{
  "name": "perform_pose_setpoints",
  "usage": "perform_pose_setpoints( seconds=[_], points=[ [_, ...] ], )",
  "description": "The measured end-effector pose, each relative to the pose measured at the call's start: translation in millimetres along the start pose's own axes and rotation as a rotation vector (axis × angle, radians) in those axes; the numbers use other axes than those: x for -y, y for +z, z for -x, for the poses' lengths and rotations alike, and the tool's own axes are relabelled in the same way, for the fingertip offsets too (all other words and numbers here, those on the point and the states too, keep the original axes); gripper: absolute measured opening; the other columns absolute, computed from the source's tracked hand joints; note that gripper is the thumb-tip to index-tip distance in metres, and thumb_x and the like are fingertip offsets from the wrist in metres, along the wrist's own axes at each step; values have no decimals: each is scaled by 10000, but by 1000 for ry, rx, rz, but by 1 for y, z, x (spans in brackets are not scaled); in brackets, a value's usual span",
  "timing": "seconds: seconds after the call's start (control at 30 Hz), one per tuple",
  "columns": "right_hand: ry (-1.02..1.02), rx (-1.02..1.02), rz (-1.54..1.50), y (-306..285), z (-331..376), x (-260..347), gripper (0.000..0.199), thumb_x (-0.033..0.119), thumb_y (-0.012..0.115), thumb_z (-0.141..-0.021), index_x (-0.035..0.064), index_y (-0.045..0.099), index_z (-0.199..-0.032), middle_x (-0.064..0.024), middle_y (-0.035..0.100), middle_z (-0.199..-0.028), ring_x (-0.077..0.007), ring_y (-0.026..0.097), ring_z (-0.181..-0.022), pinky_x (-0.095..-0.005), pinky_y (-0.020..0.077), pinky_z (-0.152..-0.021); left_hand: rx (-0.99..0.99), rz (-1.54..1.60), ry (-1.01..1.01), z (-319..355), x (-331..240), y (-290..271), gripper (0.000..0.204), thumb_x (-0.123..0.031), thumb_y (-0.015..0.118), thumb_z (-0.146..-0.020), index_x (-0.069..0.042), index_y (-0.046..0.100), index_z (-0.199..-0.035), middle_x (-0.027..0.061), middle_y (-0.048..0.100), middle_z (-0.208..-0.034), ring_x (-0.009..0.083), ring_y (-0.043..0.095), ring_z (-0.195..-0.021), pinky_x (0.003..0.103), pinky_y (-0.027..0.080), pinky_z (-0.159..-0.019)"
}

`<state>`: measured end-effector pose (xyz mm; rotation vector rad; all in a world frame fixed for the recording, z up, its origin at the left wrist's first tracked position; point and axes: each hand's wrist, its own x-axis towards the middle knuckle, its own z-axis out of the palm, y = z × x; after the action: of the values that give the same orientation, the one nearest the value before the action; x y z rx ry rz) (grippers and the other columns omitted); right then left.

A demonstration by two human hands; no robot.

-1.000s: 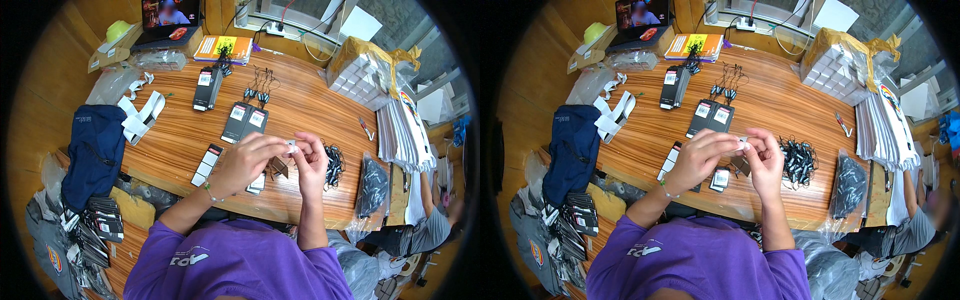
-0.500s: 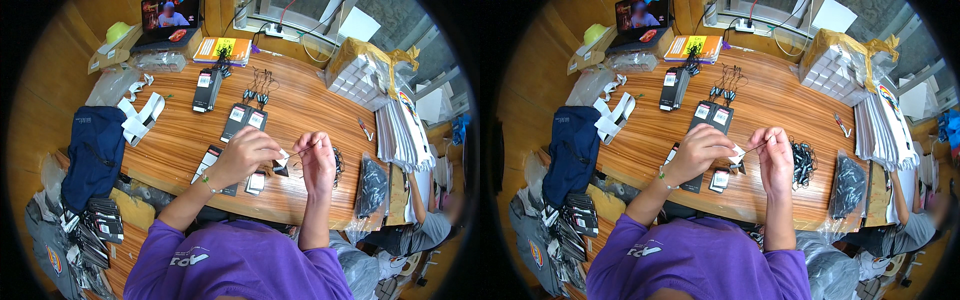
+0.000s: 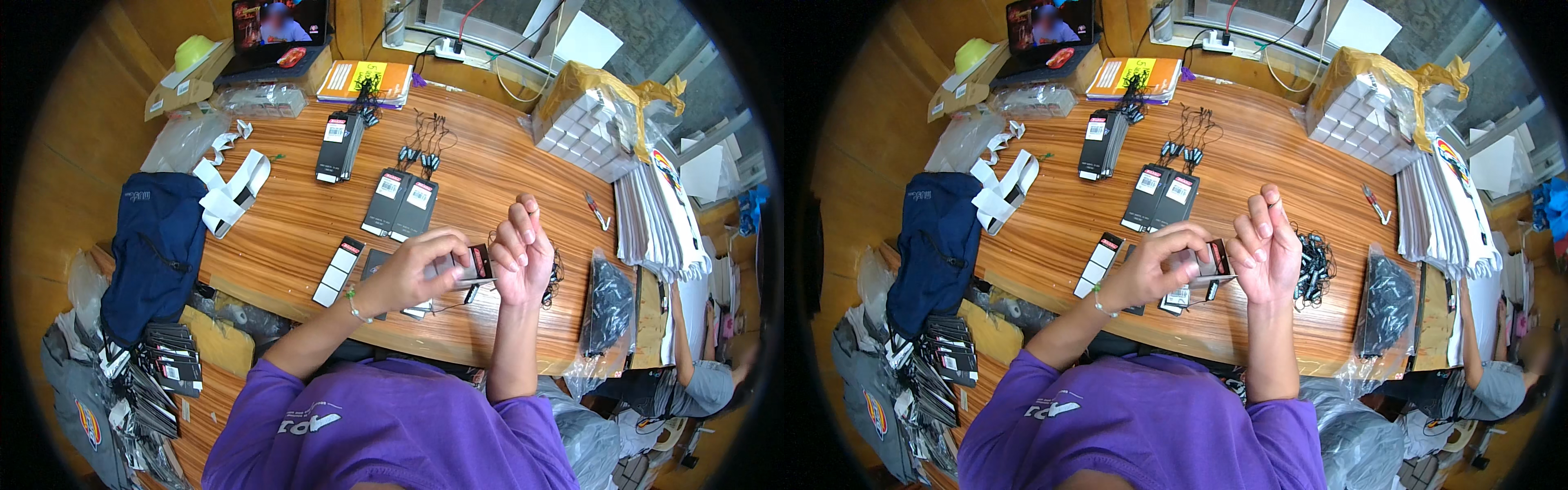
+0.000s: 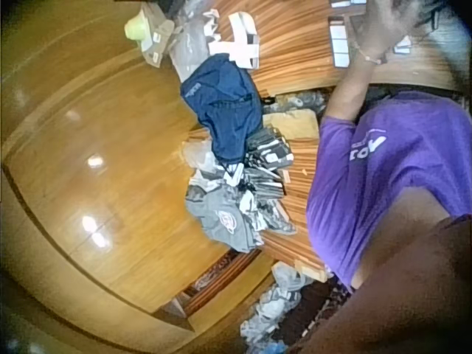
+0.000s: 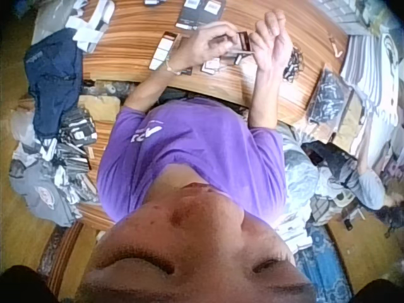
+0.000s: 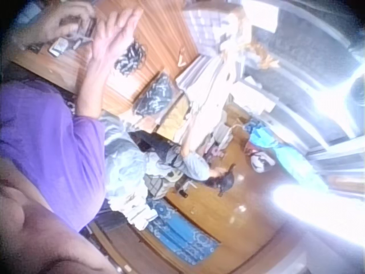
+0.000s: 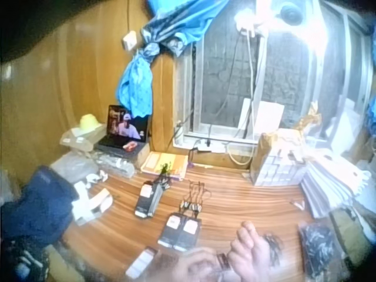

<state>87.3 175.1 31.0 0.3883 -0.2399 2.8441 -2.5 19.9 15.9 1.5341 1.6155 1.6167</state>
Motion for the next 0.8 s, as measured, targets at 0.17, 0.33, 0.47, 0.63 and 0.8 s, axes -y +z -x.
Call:
perform_pose_setpoints(
  seconds=[0.17,0.33,0.47,0.63,0.8],
  points=[
    [-164,-65,85,6,-1,-6,137,160,320,-970,77,419,-1016,-29,391,-701,-120,360,-525,-242,357,-448,-379,-263,183,3,3,18,542,-542,671,-707,-55,473,-840,137,520,-1017,294,502,-976,374,400,-872],
    [-230,-63,131,9,-2,-7,131,157,327,-969,81,425,-1012,-25,386,-698,-115,352,-524,-241,356,-449,-326,-327,320,21,11,23,458,-347,750,-699,-37,490,-914,86,512,-941,243,557,-809,329,459,-703],
    [-234,-69,114,10,-4,-9,129,161,329,-970,83,425,-1005,-24,385,-695,-111,349,-524,-231,350,-442,-346,-90,107,7,4,33,332,-44,723,-704,-39,501,-951,83,519,-958,162,562,-821,267,484,-721],
    [-214,-52,64,10,-5,-8,128,163,328,-970,82,423,-1000,-23,387,-696,-107,345,-523,-222,339,-430,-343,56,-43,3,16,32,316,-33,689,-742,-18,553,-1026,71,548,-968,134,564,-819,243,476,-725],
    [-216,-31,47,10,-4,-6,120,163,341,-967,77,419,-999,-24,389,-699,-105,347,-527,-224,347,-430,-237,127,-187,4,13,32,192,-26,645,-781,-7,626,-971,51,574,-891,116,563,-757,238,468,-693]
  ],
)
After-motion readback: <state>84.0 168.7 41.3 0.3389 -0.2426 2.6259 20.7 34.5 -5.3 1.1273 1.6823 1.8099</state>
